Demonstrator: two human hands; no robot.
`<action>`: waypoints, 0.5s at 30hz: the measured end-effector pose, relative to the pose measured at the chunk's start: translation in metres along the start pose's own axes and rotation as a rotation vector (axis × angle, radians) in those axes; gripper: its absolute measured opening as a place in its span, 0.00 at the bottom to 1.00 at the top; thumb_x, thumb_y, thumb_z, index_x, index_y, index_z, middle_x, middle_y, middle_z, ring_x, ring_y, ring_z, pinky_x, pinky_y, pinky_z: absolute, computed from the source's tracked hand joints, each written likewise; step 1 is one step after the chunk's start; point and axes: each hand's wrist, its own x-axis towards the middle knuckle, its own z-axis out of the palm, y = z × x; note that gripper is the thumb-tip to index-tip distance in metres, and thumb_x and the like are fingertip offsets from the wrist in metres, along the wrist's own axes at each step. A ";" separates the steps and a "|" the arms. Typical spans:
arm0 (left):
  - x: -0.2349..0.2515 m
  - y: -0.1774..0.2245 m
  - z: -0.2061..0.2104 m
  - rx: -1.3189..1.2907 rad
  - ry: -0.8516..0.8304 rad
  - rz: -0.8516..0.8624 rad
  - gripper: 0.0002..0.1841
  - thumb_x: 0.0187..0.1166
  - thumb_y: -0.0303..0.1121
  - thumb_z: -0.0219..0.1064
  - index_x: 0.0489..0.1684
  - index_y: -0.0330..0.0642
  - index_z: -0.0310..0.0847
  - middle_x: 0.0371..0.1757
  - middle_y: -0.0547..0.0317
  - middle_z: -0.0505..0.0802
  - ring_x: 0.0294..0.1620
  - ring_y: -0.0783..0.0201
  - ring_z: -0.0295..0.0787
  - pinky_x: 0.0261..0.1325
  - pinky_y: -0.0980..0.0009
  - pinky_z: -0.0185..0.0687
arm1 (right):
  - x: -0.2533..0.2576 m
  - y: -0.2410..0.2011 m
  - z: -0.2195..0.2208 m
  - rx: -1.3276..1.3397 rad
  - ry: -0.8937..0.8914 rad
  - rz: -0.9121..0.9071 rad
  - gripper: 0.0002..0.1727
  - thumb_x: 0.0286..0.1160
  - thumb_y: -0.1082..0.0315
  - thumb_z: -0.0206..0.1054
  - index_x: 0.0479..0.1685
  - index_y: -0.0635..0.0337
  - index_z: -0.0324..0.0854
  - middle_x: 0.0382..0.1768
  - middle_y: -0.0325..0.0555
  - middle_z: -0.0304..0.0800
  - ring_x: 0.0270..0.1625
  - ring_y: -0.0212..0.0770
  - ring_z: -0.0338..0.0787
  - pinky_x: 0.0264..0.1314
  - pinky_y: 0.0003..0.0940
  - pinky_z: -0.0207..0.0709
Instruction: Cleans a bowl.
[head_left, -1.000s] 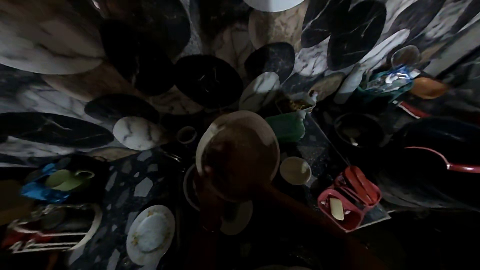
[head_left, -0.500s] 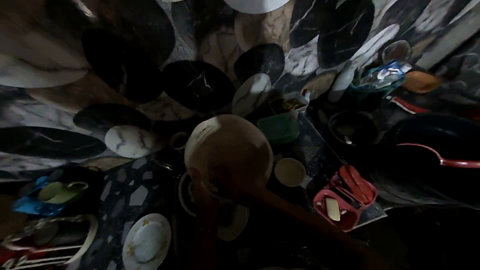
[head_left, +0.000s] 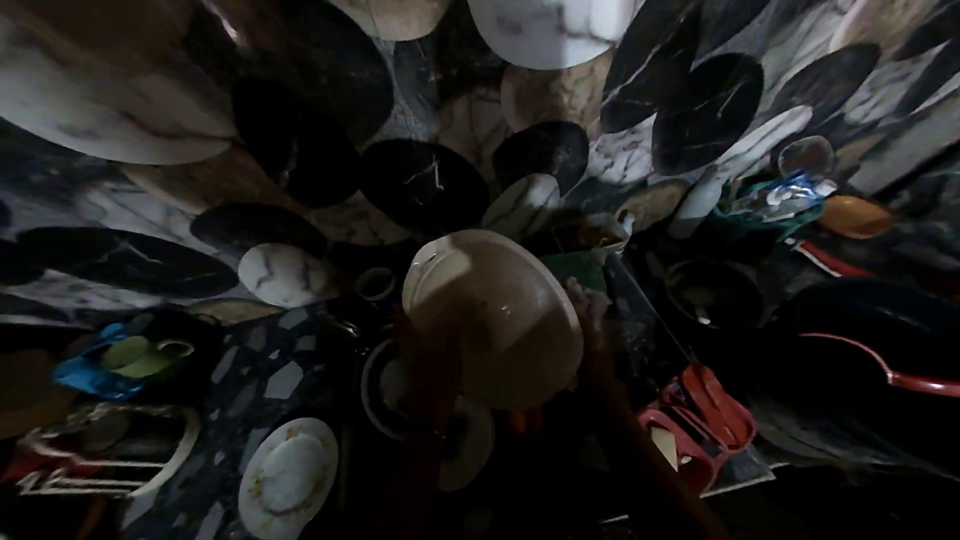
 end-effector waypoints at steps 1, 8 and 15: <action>-0.004 0.007 -0.001 -0.042 -0.062 0.071 0.44 0.83 0.41 0.64 0.93 0.29 0.40 0.90 0.25 0.54 0.91 0.34 0.51 0.89 0.41 0.52 | -0.004 -0.002 0.006 -0.016 0.064 -0.026 0.28 0.84 0.57 0.58 0.77 0.67 0.71 0.63 0.42 0.88 0.61 0.24 0.86 0.64 0.26 0.82; -0.034 0.056 -0.038 -0.640 -0.188 -0.331 0.26 0.91 0.40 0.55 0.80 0.32 0.64 0.55 0.47 0.88 0.48 0.67 0.89 0.51 0.67 0.89 | -0.021 0.020 0.068 -0.365 -0.105 -0.753 0.14 0.73 0.60 0.70 0.35 0.64 0.92 0.43 0.56 0.94 0.54 0.47 0.90 0.67 0.42 0.78; -0.043 0.035 -0.068 -0.409 -0.138 -0.127 0.24 0.77 0.28 0.69 0.70 0.26 0.74 0.52 0.51 0.91 0.49 0.74 0.88 0.55 0.74 0.87 | -0.001 -0.038 0.107 -0.626 -0.579 -0.566 0.24 0.71 0.65 0.76 0.68 0.57 0.83 0.70 0.54 0.83 0.73 0.51 0.81 0.77 0.50 0.75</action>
